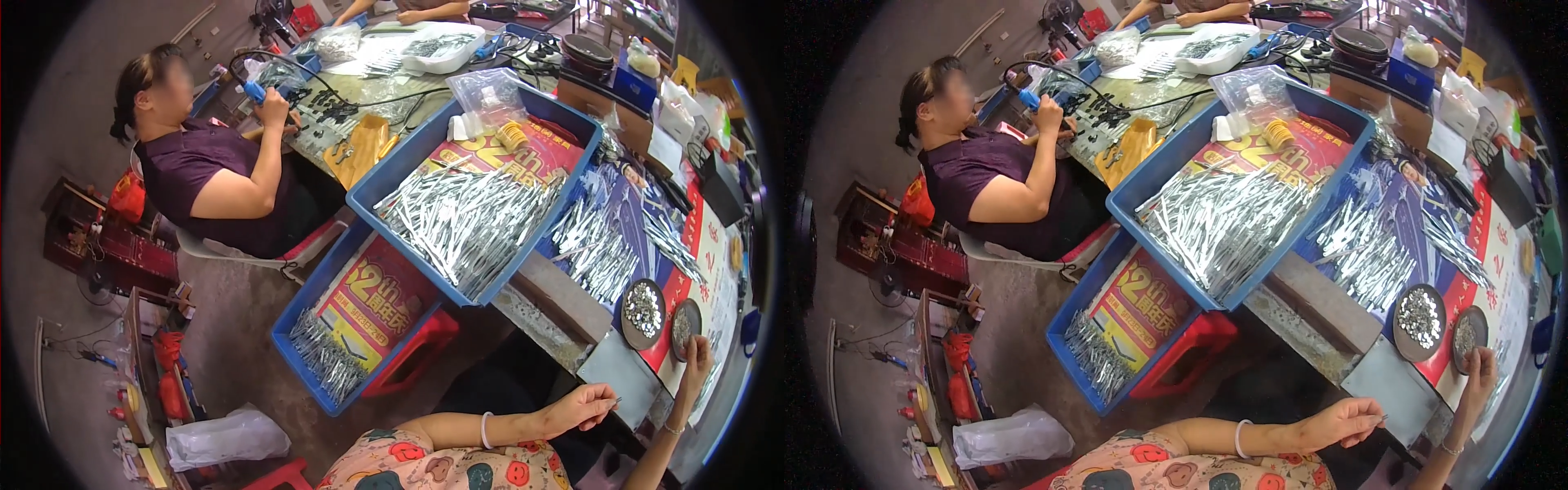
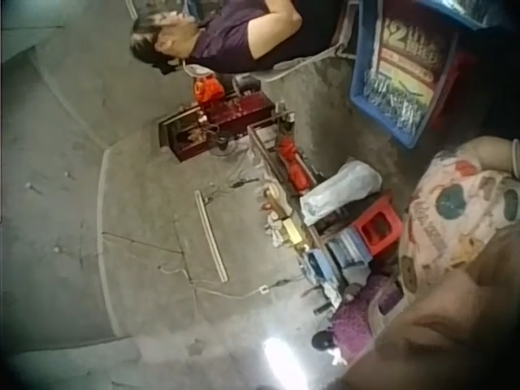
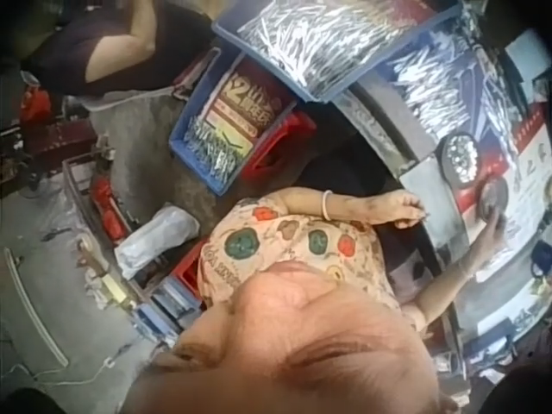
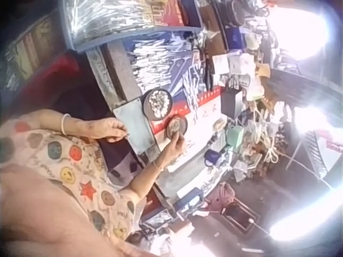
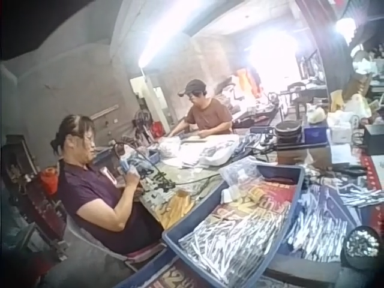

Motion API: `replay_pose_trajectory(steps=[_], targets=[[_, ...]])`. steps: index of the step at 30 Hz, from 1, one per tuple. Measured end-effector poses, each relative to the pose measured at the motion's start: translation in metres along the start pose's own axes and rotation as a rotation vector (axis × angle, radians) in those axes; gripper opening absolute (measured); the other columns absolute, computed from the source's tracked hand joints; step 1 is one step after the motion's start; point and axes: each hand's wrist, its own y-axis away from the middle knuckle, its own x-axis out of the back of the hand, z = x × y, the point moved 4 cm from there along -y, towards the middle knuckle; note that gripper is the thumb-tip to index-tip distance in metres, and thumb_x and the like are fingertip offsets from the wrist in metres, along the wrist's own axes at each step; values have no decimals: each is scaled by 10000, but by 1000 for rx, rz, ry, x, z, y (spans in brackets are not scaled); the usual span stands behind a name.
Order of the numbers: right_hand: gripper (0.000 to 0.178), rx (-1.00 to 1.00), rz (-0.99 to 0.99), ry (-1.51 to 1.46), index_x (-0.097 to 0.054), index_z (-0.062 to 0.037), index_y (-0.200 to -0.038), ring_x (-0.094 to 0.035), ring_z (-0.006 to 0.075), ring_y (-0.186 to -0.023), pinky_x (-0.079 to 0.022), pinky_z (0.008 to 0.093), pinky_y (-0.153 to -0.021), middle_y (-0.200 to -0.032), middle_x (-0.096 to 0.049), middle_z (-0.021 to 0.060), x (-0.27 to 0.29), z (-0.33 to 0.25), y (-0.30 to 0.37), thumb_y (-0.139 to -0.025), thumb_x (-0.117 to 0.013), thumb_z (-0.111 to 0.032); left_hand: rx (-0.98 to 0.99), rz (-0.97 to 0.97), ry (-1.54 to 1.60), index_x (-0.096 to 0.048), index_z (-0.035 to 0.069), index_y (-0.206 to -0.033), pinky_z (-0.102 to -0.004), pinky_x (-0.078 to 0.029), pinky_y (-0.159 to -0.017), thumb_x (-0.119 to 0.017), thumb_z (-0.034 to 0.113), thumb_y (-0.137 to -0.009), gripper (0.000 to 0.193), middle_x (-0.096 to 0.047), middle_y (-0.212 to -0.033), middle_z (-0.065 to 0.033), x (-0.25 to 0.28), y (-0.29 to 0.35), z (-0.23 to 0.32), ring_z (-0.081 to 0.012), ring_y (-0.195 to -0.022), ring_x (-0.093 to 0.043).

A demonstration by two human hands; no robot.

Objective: Assembling and sorting small metal hardware components.

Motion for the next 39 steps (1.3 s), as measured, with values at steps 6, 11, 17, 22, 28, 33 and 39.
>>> replay_pose_trajectory(steps=[6,11,17,22,28,33,39], targets=[[138,4,-13,-60,-536,-22,-844,-457,64,-669,-378,200,-621,-740,-492,-11,-2,-4,14,-941,-538,-120,19,2,-23,-514,73,-947,-168,-304,-452,-501,201,-968,130,-458,-658,50,-6,-4,-5,-20,-517,-387],[141,-18,0,-76,-535,-23,-833,-446,60,-654,-375,198,-611,-739,-492,-13,-3,-13,27,-938,-542,-117,41,-9,-26,-514,72,-948,-166,-308,-460,-495,202,-972,133,-460,-667,50,-8,-7,-8,-18,-531,-391],[145,-6,-3,-66,-533,-34,-827,-443,53,-649,-370,194,-582,-731,-488,-14,-1,-17,33,-930,-560,-133,35,-31,-36,-514,71,-950,-166,-311,-461,-490,204,-974,137,-458,-669,50,-12,-9,-9,-16,-532,-389],[145,-22,1,-57,-527,-39,-825,-442,47,-621,-366,186,-552,-715,-483,-14,-5,-26,38,-928,-565,-134,47,-22,-25,-514,72,-951,-165,-313,-458,-491,206,-974,137,-456,-668,50,-13,-9,-8,-16,-530,-388],[129,-37,7,-83,-527,-34,-842,-445,49,-618,-368,187,-550,-717,-489,-9,-12,-29,40,-933,-552,-122,34,-27,-25,-513,73,-954,-160,-312,-454,-496,206,-971,135,-463,-672,50,-12,-6,-6,-14,-532,-394],[134,-34,14,-108,-533,-24,-856,-449,53,-630,-373,190,-558,-725,-494,-2,-17,-39,43,-940,-540,-129,19,-29,-12,-514,74,-956,-158,-314,-456,-496,205,-971,133,-466,-674,49,-12,-5,-3,-16,-535,-399],[157,-20,31,-156,-531,-24,-861,-442,52,-621,-363,186,-555,-727,-488,1,-27,-51,53,-954,-523,-150,16,-19,-15,-515,71,-960,-157,-318,-463,-499,207,-970,138,-470,-680,47,-15,-2,6,-16,-540,-403]])
